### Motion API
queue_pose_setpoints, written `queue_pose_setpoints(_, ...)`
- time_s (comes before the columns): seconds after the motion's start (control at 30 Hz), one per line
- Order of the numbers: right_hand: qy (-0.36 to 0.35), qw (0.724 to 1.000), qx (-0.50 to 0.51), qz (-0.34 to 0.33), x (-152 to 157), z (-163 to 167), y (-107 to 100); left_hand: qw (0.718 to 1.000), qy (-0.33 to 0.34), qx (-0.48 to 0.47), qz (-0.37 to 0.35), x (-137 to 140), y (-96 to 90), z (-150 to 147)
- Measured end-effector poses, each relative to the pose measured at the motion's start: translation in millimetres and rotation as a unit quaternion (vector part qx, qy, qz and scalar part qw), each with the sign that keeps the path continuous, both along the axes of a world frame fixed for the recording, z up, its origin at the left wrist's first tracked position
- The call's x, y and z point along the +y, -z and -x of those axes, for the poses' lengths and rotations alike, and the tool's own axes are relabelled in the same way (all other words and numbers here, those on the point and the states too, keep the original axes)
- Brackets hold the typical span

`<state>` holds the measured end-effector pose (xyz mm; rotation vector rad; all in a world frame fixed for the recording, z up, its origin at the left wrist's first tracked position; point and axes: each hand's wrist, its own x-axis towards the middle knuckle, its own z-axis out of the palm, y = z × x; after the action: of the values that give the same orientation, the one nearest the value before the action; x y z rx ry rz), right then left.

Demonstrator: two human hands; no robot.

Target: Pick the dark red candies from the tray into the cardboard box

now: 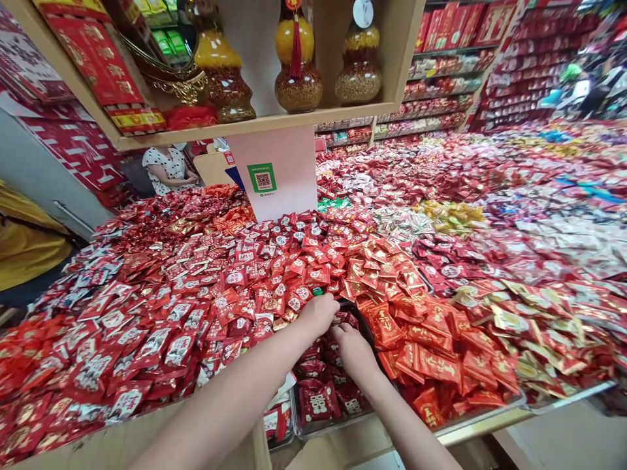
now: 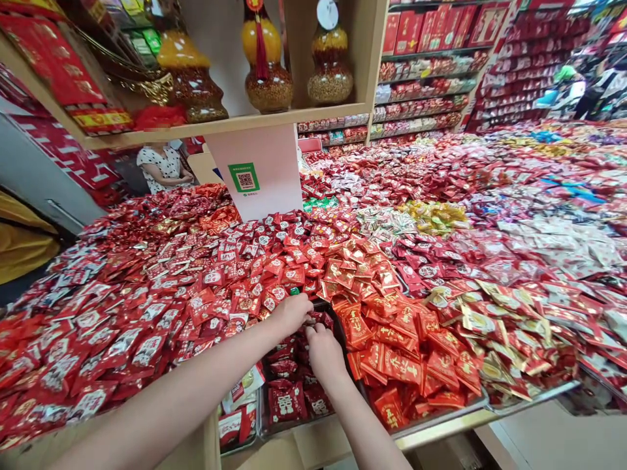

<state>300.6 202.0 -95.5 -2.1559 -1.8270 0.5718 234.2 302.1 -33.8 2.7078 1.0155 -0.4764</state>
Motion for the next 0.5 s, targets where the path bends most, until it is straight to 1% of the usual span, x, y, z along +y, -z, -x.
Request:
queue_pose_setpoints(0.2, -0.001, 1.0, 0.002, -0.007, -0.5, -0.8, 3.4, 0.999, 0.016, 0.026, -0.012, -10.6, 0.3, 3.1)
queue_pose_setpoints(0.27, -0.002, 1.0, 0.0, -0.011, 0.5, -0.2, 3.8, 0.999, 0.015, 0.027, -0.011, -12.7, -5.8, 0.4)
queue_pose_setpoints(0.3, -0.001, 1.0, -0.003, -0.013, 1.6, 0.2, 4.0, 1.0, 0.014, 0.025, -0.011, -13.2, -11.7, -1.7)
queue_pose_setpoints(0.37, 0.0, 1.0, -0.009, -0.017, 4.8, 0.6, 4.0, 1.0, 0.012, 0.008, -0.014, -14.8, -31.5, -5.4)
queue_pose_setpoints(0.4, -0.001, 1.0, -0.011, -0.019, 6.5, 0.5, 3.6, 1.0, 0.01, -0.006, -0.015, -17.0, -46.0, -5.2)
queue_pose_setpoints(0.47, -0.008, 1.0, -0.014, -0.022, 8.1, -0.3, 1.1, 0.999, 0.007, -0.05, -0.02, -26.9, -83.8, 4.3)
queue_pose_setpoints(0.5, -0.013, 1.0, -0.014, -0.025, 7.2, -0.8, -1.1, 0.997, 0.009, -0.078, -0.02, -35.1, -105.6, 15.1)
